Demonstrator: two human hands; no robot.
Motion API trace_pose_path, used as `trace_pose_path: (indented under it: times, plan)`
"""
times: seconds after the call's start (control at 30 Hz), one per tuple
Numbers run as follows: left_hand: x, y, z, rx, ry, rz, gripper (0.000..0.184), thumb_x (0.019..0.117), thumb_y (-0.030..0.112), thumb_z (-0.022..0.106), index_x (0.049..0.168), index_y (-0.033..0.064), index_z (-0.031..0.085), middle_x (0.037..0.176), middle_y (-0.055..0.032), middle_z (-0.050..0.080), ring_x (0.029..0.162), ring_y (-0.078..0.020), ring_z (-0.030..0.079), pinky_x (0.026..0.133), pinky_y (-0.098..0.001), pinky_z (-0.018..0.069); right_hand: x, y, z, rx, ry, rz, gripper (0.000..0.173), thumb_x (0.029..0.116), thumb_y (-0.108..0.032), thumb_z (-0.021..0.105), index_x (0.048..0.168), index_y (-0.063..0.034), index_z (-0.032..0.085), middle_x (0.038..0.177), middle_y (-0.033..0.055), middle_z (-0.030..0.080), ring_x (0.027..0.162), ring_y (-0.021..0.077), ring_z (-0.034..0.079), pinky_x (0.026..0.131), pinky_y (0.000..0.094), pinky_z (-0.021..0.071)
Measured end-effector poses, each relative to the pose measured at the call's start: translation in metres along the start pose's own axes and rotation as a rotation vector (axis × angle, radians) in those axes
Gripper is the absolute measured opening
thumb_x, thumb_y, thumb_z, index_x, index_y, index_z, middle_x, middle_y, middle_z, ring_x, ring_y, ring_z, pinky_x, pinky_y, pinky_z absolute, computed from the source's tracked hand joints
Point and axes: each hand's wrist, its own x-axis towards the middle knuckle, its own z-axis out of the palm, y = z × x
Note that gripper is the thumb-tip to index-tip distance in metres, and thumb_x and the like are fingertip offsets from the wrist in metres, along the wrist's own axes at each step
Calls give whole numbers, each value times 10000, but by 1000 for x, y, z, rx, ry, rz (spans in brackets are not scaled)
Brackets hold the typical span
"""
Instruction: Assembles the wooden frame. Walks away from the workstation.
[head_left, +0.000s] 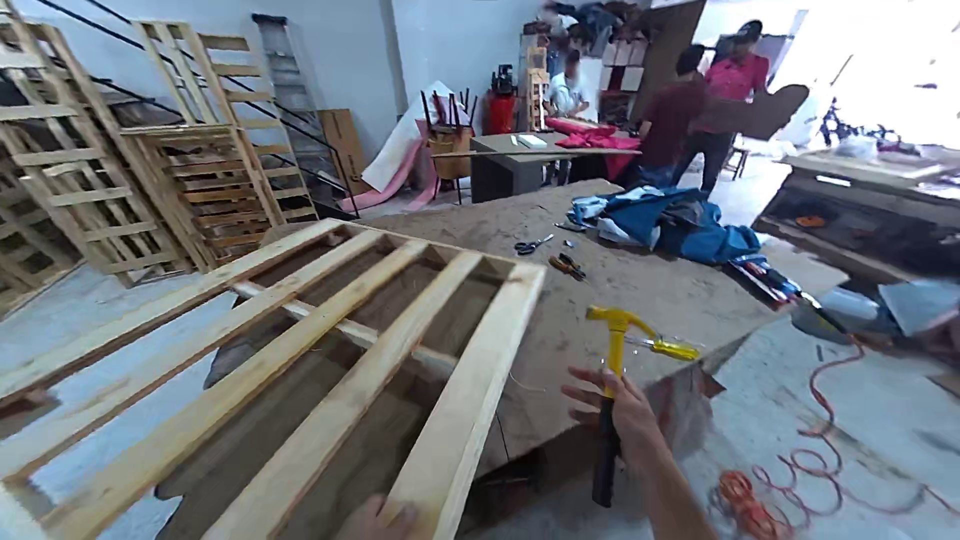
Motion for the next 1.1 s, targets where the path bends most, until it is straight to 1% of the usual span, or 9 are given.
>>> trace_pose_path:
  times: [0.13,0.2,0.27,0.4,0.57,0.7,0.83,0.97,1.1]
  plan:
    - [67,94,56,-88,-151,81,474,1043,346,586,1364,-2,555,1209,-207,674,1102,-305,683,988,-505,549,-97,46,-64,-161,165,-111,302,1082,-263,415,1228,-32,544,734,47,624,538,182,621,489,351,581]
    - [89,131,76,-14,-214,157,424,1061,306,567,1346,-7,574,1194,-213,674,1082,-309,677,971,-507,541,-143,79,-86,-203,311,-31,267,1066,-278,441,1127,-55,576,641,-15,534,440,106,503,392,270,477]
    - [96,156,89,209,-41,394,423,1044,303,598,1383,52,570,1225,-173,683,1093,-315,686,951,-541,556,-190,106,-96,-188,409,126,335,1085,-293,368,1134,-43,586,649,-20,534,442,100,491,393,267,463]
    - [123,186,123,513,126,862,614,1023,514,498,1508,138,517,1609,-158,400,1508,-398,316,1190,-638,290,-242,152,-75,205,549,324,415,1132,-310,189,1081,-52,510,605,-23,482,410,94,459,377,272,476]
    - [161,190,191,852,140,827,692,1037,635,336,1568,203,435,1708,-143,188,1571,-423,111,1188,-744,94,-255,208,-54,636,496,524,433,1134,-345,205,1037,-62,517,579,-11,456,389,100,454,370,272,483]
    - [174,191,198,921,176,824,627,1035,582,391,1527,205,483,1698,-161,199,1555,-441,149,1152,-762,146,-252,226,-29,972,603,592,458,1137,-402,198,1028,-65,489,558,-9,427,361,97,426,338,273,462]
    - [175,192,195,919,186,826,590,1044,558,347,1494,215,514,1695,-179,195,1546,-453,167,1149,-751,173,-237,221,-6,942,339,547,387,1129,-362,253,1038,-78,500,591,-17,453,392,76,447,374,239,473]
    - [175,193,200,914,208,824,559,1061,512,341,1479,192,529,1693,-181,189,1543,-446,180,1156,-733,177,-235,218,9,1068,594,545,418,1145,-353,203,1013,-52,462,538,-9,418,353,94,433,342,267,471]
    - [180,195,202,921,208,830,562,1055,519,328,1465,199,539,1692,-177,193,1537,-439,200,1150,-734,186,-243,215,12,1011,480,458,379,1124,-305,229,1019,-64,502,564,-21,440,380,79,434,359,242,452]
